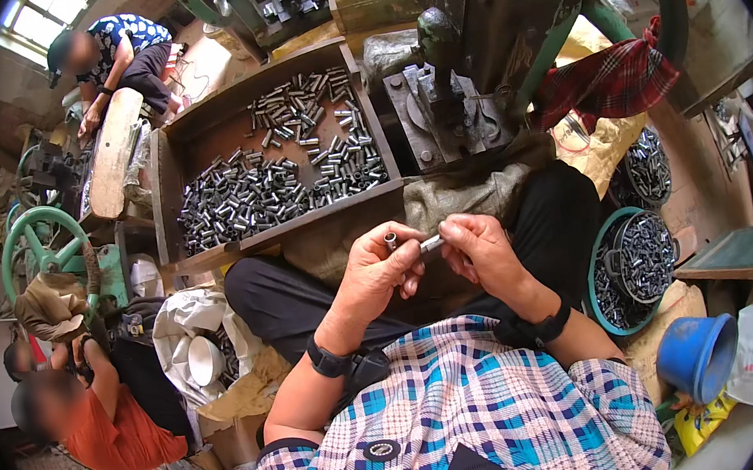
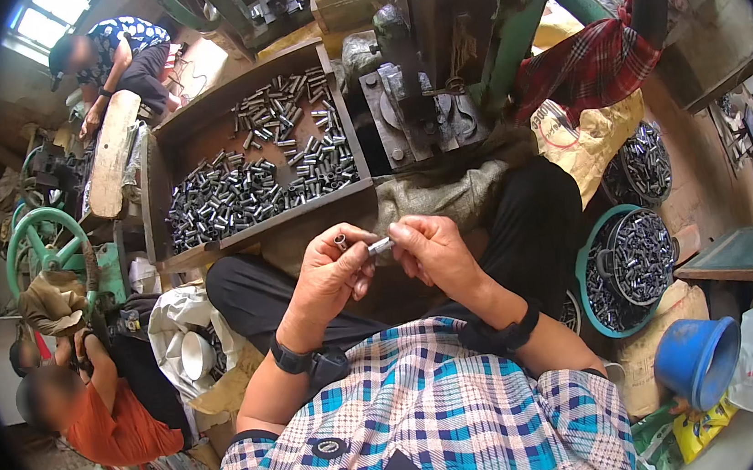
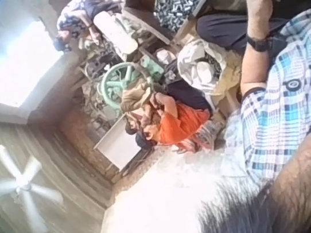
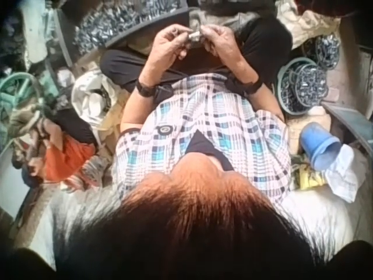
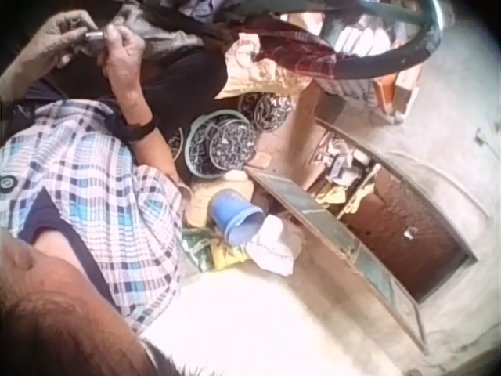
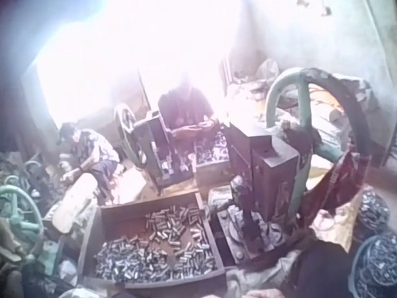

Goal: Operating a manual press or punch machine to process small metal components.

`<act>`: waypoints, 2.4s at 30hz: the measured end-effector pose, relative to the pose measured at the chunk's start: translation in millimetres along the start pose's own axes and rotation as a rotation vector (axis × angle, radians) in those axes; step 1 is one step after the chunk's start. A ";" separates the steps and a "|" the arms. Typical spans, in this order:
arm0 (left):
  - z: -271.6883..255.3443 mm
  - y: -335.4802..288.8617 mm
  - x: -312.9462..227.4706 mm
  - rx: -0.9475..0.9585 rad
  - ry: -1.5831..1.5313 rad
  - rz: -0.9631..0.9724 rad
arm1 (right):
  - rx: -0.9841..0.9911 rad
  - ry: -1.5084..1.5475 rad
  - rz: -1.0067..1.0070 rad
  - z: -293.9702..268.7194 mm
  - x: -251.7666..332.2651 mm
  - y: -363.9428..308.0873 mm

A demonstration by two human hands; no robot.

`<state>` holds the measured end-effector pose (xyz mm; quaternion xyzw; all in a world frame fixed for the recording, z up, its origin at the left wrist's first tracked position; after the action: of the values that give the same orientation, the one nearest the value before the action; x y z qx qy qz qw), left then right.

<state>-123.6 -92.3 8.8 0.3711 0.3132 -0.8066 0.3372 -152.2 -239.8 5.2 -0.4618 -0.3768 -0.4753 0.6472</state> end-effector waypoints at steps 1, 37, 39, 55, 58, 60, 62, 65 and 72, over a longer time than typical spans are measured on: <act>2.8 1.0 -0.1 0.068 0.008 -0.009 | 0.037 0.051 -0.003 1.1 -0.6 0.1; 33.0 114.9 16.7 -0.008 0.061 -0.087 | -0.341 -0.041 -0.108 -78.0 3.6 30.9; 36.9 110.4 15.5 0.065 0.158 -0.131 | -0.343 -0.106 -0.143 -82.6 10.3 33.6; -56.6 199.8 -22.2 -0.283 0.278 0.095 | -0.822 -0.078 -0.884 -221.0 150.4 -14.2; -65.0 216.6 -20.0 -0.290 0.275 0.118 | -0.815 -0.253 -0.952 -223.1 144.2 -6.1; -71.4 223.4 -18.0 -0.324 0.260 0.130 | -0.904 -0.345 -0.889 -221.4 148.8 -10.0; -75.8 228.7 -14.7 -0.324 0.252 0.120 | -0.973 -0.383 -0.859 -216.9 162.9 -15.1; -79.5 234.1 -9.8 -0.327 0.229 0.098 | -0.926 -0.544 -0.804 -199.9 196.0 -17.1; -79.3 236.1 -7.7 -0.251 0.141 0.027 | -0.745 -0.669 -0.689 -181.0 275.6 -4.8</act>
<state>94.3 -166.1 -87.0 0.3857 0.4295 -0.7284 0.3690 -75.3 -487.0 209.4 -0.6331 -0.4960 -0.5862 0.0975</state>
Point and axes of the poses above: each hand's wrist, its own y-axis towards the middle knuckle, its own z-axis out of the palm, x = y × z, the point moved 5 cm from there along y, towards the middle knuckle, and after that the axes turned 1 degree about z, right-handed, at the moved point
